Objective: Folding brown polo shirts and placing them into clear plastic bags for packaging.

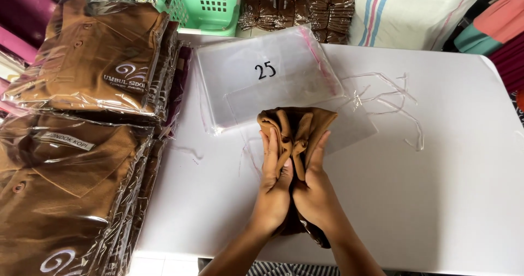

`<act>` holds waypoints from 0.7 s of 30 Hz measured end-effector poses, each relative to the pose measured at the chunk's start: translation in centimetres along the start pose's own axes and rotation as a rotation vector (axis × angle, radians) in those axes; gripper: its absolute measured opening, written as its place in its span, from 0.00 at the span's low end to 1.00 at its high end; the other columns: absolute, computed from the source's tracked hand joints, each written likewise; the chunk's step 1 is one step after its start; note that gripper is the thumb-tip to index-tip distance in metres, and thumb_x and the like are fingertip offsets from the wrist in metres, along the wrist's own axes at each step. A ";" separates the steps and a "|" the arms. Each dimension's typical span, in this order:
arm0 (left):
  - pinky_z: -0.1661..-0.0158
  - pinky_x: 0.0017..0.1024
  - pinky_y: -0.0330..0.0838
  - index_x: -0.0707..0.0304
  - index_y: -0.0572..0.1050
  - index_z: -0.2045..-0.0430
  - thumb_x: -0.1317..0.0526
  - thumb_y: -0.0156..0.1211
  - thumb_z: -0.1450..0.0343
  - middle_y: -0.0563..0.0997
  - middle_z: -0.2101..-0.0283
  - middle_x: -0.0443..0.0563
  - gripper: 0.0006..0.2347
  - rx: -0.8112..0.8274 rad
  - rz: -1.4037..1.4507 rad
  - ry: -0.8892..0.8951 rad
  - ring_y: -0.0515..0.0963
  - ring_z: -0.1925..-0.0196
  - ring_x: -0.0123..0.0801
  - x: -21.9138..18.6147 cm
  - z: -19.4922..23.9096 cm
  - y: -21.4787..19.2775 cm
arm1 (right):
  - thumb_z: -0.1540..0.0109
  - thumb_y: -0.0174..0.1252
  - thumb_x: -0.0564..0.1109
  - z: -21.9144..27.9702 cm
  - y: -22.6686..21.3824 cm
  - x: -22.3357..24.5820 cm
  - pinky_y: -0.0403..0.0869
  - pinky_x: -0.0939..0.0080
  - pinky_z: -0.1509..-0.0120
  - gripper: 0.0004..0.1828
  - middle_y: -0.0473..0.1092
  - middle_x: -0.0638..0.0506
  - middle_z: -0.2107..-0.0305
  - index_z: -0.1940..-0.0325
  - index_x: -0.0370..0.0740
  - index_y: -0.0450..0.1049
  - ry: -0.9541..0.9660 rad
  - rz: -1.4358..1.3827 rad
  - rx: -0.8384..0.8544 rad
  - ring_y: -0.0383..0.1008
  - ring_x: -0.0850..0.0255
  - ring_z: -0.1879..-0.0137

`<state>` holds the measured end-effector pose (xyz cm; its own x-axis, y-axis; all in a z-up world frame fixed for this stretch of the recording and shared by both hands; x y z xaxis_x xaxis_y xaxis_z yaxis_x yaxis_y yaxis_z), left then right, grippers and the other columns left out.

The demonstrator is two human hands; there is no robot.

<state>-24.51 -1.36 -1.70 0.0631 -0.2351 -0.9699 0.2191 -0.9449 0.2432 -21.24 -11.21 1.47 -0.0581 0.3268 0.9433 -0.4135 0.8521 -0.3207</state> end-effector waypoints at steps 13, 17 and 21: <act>0.22 0.39 0.24 0.58 0.50 0.22 0.34 0.46 0.24 0.56 0.21 0.45 0.39 0.320 1.617 -0.155 0.41 0.17 0.34 2.2 -0.1 -0.7 | 0.37 0.60 0.55 -0.7 -1.4 0.2 0.62 0.55 0.23 0.42 0.63 0.45 0.28 0.22 0.43 0.56 -0.142 0.037 0.094 0.61 0.54 0.21; 0.23 0.33 0.26 0.58 0.44 0.19 0.44 0.62 0.24 0.53 0.20 0.52 0.42 0.318 2.345 -0.530 0.40 0.17 0.35 0.5 -0.2 -1.6 | 0.38 0.63 0.51 -1.0 -2.4 -0.7 0.67 0.56 0.26 0.37 0.71 0.48 0.36 0.26 0.41 0.62 -0.111 0.084 0.130 0.69 0.56 0.27; 0.23 0.29 0.31 0.55 0.44 0.18 0.47 0.63 0.24 0.56 0.22 0.54 0.41 0.293 2.339 -0.616 0.47 0.18 0.33 1.3 -0.3 -2.3 | 0.36 0.59 0.56 -1.3 -3.3 -1.6 0.68 0.58 0.28 0.37 0.70 0.48 0.35 0.26 0.41 0.60 -0.134 0.114 0.152 0.69 0.56 0.26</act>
Point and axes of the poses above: each hand's wrist, its own z-axis away from the middle knuckle, its own y-axis out of the palm, x = y × z, the point moved 1 cm from there along -z, towards the middle knuckle
